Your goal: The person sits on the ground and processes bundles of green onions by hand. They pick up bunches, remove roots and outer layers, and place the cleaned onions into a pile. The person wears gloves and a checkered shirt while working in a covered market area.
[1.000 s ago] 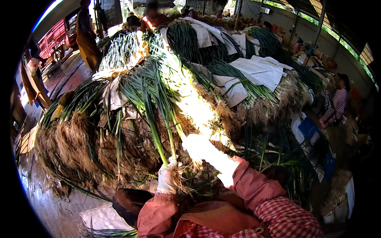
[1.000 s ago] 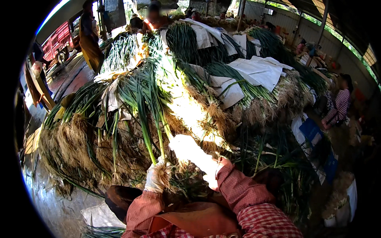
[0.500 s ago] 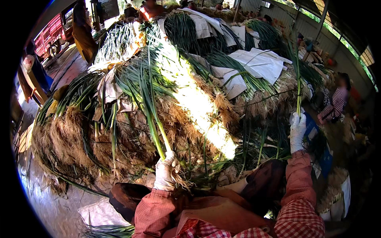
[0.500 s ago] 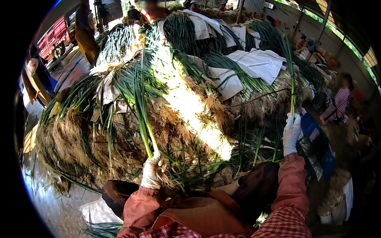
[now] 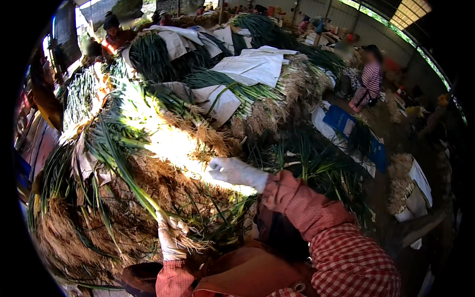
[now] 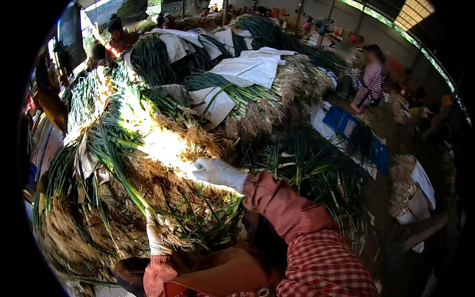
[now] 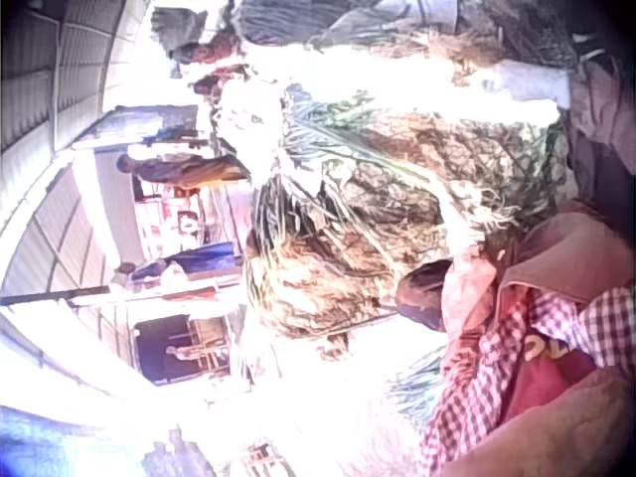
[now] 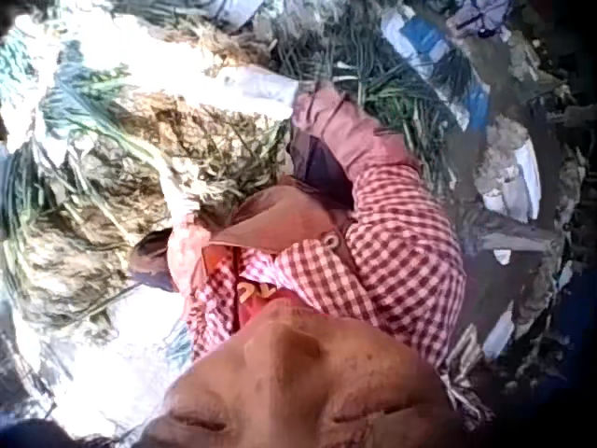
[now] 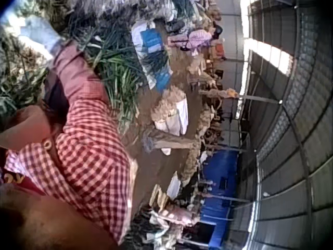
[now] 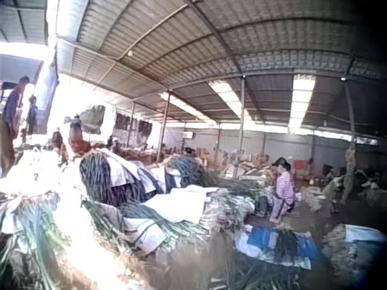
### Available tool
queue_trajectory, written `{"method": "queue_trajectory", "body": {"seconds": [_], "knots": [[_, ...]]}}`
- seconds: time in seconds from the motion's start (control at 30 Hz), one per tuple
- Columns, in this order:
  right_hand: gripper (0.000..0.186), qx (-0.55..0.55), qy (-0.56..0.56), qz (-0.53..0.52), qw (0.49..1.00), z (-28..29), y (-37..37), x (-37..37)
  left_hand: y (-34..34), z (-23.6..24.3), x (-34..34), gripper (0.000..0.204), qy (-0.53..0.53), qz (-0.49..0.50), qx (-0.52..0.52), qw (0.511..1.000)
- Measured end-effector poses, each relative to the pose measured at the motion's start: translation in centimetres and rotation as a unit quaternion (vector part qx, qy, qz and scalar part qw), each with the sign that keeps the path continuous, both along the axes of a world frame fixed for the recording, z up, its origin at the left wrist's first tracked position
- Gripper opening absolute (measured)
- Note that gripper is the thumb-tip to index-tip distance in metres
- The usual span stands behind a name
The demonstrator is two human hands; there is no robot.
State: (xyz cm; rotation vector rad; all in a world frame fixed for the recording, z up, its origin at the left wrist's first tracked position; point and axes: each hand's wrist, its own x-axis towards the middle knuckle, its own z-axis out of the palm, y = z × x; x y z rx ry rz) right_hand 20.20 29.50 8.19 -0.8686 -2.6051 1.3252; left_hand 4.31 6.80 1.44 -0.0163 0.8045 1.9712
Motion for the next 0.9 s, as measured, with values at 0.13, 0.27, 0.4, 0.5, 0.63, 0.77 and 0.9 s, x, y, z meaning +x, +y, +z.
{"method": "queue_trajectory", "body": {"seconds": [0.13,0.27,0.4,0.5,0.63,0.77,0.9], "knots": [[0.021,-0.285,0.094,0.074,0.951,-0.8,-9.3,-6.9,2.1,0.2,1.3,0.033,0.028,-0.065,0.073,0.995],[0.013,-0.318,0.153,0.024,0.935,-4.2,-11.6,-9.2,-0.5,-5.9,-2.0,0.044,0.060,-0.060,0.051,0.995],[0.020,-0.394,0.137,-0.025,0.908,-3.8,-11.9,-8.3,0.8,2.0,2.1,0.035,-0.013,-0.031,-0.036,0.999],[0.027,-0.557,0.149,-0.024,0.817,-4.9,-11.4,-7.1,0.8,2.5,2.3,0.036,0.011,-0.097,-0.023,0.995],[0.028,-0.540,0.150,-0.029,0.827,-3.8,-11.1,-5.1,0.8,1.6,3.9,0.038,0.148,0.009,-0.013,0.989],[0.027,-0.554,0.193,0.002,0.810,-5.0,-12.9,-6.7,-1.6,-1.8,-0.9,0.046,0.091,-0.028,-0.121,0.988],[0.028,-0.518,0.209,-0.043,0.828,-4.8,-10.1,-3.2,2.1,-3.3,1.5,0.040,0.135,-0.122,-0.145,0.973]]}}
